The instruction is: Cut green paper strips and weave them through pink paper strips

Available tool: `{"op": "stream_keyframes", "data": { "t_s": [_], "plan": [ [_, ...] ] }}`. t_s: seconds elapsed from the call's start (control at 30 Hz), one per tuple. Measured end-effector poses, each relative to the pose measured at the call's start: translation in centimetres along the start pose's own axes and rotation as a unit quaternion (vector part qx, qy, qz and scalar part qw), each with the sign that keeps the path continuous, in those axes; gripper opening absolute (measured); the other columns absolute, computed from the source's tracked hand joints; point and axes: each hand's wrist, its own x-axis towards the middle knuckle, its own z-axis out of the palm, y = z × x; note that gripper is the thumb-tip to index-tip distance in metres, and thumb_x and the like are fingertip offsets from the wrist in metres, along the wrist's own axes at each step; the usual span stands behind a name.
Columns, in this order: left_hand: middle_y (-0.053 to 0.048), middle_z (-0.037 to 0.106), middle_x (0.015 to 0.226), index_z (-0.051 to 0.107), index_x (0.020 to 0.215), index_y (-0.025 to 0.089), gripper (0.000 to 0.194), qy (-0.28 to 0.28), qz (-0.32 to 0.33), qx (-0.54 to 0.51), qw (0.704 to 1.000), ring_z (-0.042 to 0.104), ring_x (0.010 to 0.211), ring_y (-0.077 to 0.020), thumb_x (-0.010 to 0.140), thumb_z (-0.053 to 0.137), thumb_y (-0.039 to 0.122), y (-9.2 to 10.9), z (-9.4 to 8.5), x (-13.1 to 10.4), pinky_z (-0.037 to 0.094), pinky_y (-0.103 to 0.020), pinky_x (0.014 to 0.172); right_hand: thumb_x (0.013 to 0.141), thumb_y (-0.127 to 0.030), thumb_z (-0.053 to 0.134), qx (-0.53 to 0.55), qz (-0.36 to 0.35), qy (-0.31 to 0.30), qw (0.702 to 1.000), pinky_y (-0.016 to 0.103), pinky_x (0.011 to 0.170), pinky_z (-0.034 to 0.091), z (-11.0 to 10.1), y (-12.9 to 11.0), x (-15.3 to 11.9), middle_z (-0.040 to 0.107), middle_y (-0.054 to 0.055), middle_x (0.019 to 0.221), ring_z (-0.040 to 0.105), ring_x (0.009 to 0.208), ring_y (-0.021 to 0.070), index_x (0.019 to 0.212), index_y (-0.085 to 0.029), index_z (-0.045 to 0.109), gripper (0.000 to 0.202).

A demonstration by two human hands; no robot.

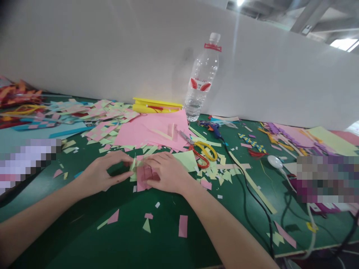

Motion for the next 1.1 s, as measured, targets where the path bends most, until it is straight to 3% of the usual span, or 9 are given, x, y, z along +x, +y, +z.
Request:
{"op": "stream_keyframes", "data": {
  "t_s": [0.23, 0.33, 0.43, 0.57, 0.67, 0.73, 0.9, 1.1],
  "plan": [
    [-0.003, 0.061, 0.08, 0.058, 0.091, 0.02, 0.022, -0.02, -0.01, 0.009, 1.0, 0.057, 0.079, -0.0182, 0.083, 0.053, 0.04, -0.7, -0.7, 0.1, 0.045, -0.03, 0.074, 0.081, -0.047, 0.056, -0.002, -0.012, -0.011, 1.0, 0.043, 0.102, 0.033, 0.0, -0.1, -0.1, 0.055, 0.009, 0.125, 0.045, 0.118, 0.0237, 0.125, -0.018, 0.051, 0.052],
    [-0.003, 0.063, 0.084, 0.058, 0.092, 0.02, 0.026, -0.049, 0.001, 0.0, 0.999, 0.057, 0.08, -0.0184, 0.081, 0.056, 0.044, -0.8, -0.9, 0.1, 0.044, -0.03, 0.075, 0.083, -0.049, 0.051, 0.007, -0.019, -0.019, 1.0, 0.044, 0.105, 0.029, -0.1, -0.3, -0.1, 0.046, 0.01, 0.136, 0.039, 0.126, 0.0239, 0.133, -0.019, 0.042, 0.059],
    [-0.004, 0.064, 0.087, 0.059, 0.089, 0.019, 0.029, -0.044, 0.015, -0.017, 0.999, 0.058, 0.082, -0.0187, 0.089, 0.042, 0.042, -0.8, -1.1, 0.1, 0.043, -0.031, 0.079, 0.086, -0.051, 0.047, 0.014, -0.02, -0.028, 0.999, 0.044, 0.109, 0.024, -0.1, -0.4, 0.1, 0.042, 0.009, 0.14, 0.036, 0.129, 0.0228, 0.138, -0.019, 0.034, 0.063],
    [-0.003, 0.065, 0.085, 0.061, 0.088, 0.019, 0.039, -0.009, -0.026, -0.034, 0.999, 0.06, 0.08, -0.0177, 0.095, 0.026, 0.037, -1.0, -1.1, 0.2, 0.044, -0.028, 0.074, 0.09, -0.045, 0.04, -0.002, 0.022, 0.021, 1.0, 0.043, 0.11, 0.024, -0.1, -0.1, 0.2, 0.051, 0.008, 0.133, 0.042, 0.125, 0.021, 0.129, -0.017, 0.045, 0.047],
    [-0.004, 0.066, 0.088, 0.061, 0.094, 0.019, 0.033, 0.016, -0.079, 0.018, 0.997, 0.06, 0.081, -0.0196, 0.091, 0.037, 0.042, -1.6, -0.5, 0.3, 0.046, -0.028, 0.067, 0.09, -0.032, 0.042, -0.032, 0.069, 0.078, 0.994, 0.042, 0.109, 0.027, 0.0, 0.3, 0.1, 0.058, 0.009, 0.124, 0.049, 0.118, 0.0209, 0.119, -0.014, 0.053, 0.035],
    [-0.006, 0.065, 0.092, 0.059, 0.098, 0.019, 0.031, 0.02, -0.079, 0.049, 0.995, 0.059, 0.085, -0.0215, 0.089, 0.043, 0.044, -2.1, -0.1, 0.2, 0.046, -0.03, 0.067, 0.087, -0.027, 0.046, -0.042, 0.091, 0.097, 0.99, 0.043, 0.108, 0.029, 0.0, 0.6, 0.0, 0.061, 0.01, 0.119, 0.053, 0.113, 0.0215, 0.114, -0.013, 0.056, 0.031],
    [-0.006, 0.062, 0.103, 0.056, 0.105, 0.02, 0.024, 0.002, 0.03, 0.136, 0.99, 0.054, 0.101, -0.0229, 0.09, 0.047, 0.036, -2.6, 0.4, 0.2, 0.041, -0.037, 0.085, 0.083, -0.02, 0.046, -0.038, 0.102, 0.063, 0.992, 0.046, 0.106, 0.029, 0.1, 0.7, 0.0, 0.061, 0.008, 0.119, 0.053, 0.114, 0.0216, 0.113, -0.016, 0.056, 0.031],
    [-0.005, 0.065, 0.099, 0.059, 0.101, 0.019, 0.019, 0.017, 0.173, 0.248, 0.953, 0.056, 0.093, -0.0194, 0.092, 0.042, 0.02, -2.1, 0.4, 0.8, 0.037, -0.036, 0.085, 0.085, -0.017, 0.044, -0.028, 0.107, 0.048, 0.993, 0.045, 0.101, 0.035, 0.4, 0.8, 0.0, 0.063, 0.01, 0.116, 0.054, 0.11, 0.0214, 0.113, -0.014, 0.055, 0.03]
  ]
}}
